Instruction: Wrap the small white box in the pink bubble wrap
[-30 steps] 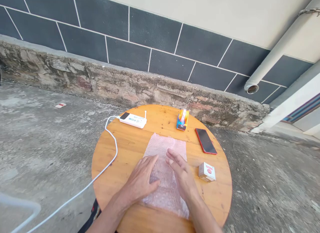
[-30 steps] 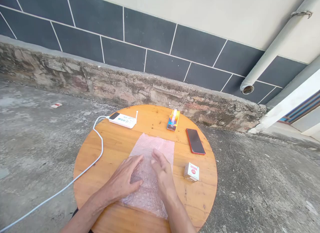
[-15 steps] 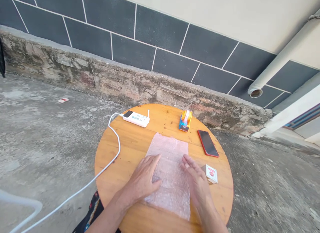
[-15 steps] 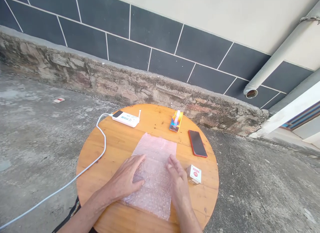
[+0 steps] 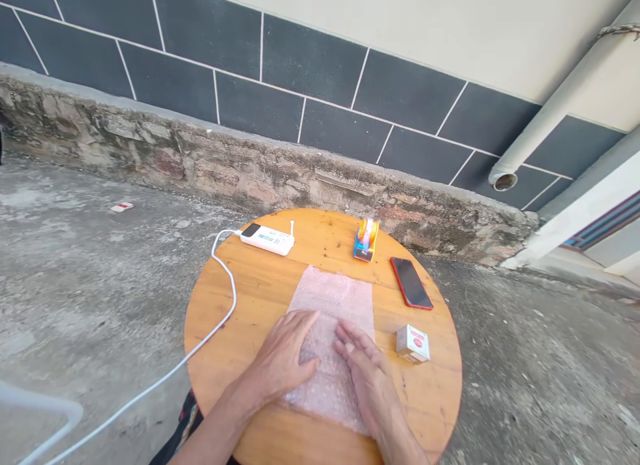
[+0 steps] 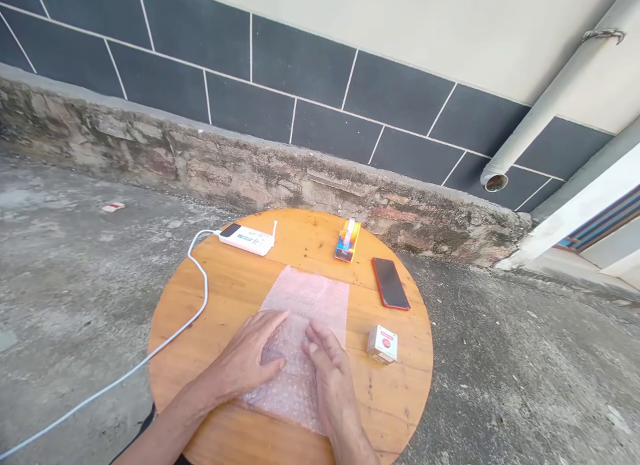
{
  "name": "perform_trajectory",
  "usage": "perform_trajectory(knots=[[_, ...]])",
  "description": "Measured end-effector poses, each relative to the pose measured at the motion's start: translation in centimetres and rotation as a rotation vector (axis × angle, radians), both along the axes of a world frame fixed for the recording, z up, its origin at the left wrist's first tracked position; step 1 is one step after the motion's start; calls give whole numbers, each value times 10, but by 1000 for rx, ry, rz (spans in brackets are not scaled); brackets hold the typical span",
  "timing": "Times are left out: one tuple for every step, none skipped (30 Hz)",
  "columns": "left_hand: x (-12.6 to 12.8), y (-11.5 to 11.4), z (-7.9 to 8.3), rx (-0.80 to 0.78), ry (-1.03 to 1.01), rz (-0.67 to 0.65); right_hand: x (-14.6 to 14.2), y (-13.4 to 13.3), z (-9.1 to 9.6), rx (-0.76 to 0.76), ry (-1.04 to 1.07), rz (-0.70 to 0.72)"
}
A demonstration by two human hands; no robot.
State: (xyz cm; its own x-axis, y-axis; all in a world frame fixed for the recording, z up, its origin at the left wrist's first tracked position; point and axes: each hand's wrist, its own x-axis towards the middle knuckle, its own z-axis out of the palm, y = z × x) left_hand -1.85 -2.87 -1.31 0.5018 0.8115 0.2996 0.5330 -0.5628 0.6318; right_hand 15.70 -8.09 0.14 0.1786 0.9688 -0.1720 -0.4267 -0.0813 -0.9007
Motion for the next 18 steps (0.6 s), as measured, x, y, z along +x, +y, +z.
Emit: perform_trajectory(knots=[[0,0,1,9,6,-6,-1,0,0,1,-8,-7],[0,-1,2,18,16,-14,-2,-1,1,2,-15,-11],[0,-2,3,27,31,-23,-3,-1,1,2,-22,-13],[0,-3,6,35,49,-29,-4,-2,2,2,-29,-12],[1,-4,9,43,68,-32,-4,-2,2,2,-37,-8],[1,-6,13,51,88,-32,-4,-2,2,3,-44,-5],[3,-7,17,61,107,-33,-4,-3,1,4,-51,0],[5,-9,22,71,124,-39,-4,-3,1,10,-58,4],[7,-9,27,84,136,-48,-4,-3,0,22,-64,10],[11,-9,32,97,145,-66,-3,-3,0,38,-68,17],[14,-8,36,109,148,-88,-3,-3,-1,57,-71,26],[18,-6,39,117,150,-110,-3,-3,-1,76,-72,37],[21,-3,40,119,152,-135,-3,-3,-1,93,-72,46],[23,1,41,112,159,-159,-4,-3,-1,104,-69,53],[25,4,40,98,169,-181,-4,-3,-1,107,-64,56],[26,8,38,82,182,-199,-4,-3,-1,103,-57,56],[25,11,36,68,195,-210,-4,-3,-1,92,-51,52],[23,13,34,58,209,-214,-4,-3,-2,77,-45,45]])
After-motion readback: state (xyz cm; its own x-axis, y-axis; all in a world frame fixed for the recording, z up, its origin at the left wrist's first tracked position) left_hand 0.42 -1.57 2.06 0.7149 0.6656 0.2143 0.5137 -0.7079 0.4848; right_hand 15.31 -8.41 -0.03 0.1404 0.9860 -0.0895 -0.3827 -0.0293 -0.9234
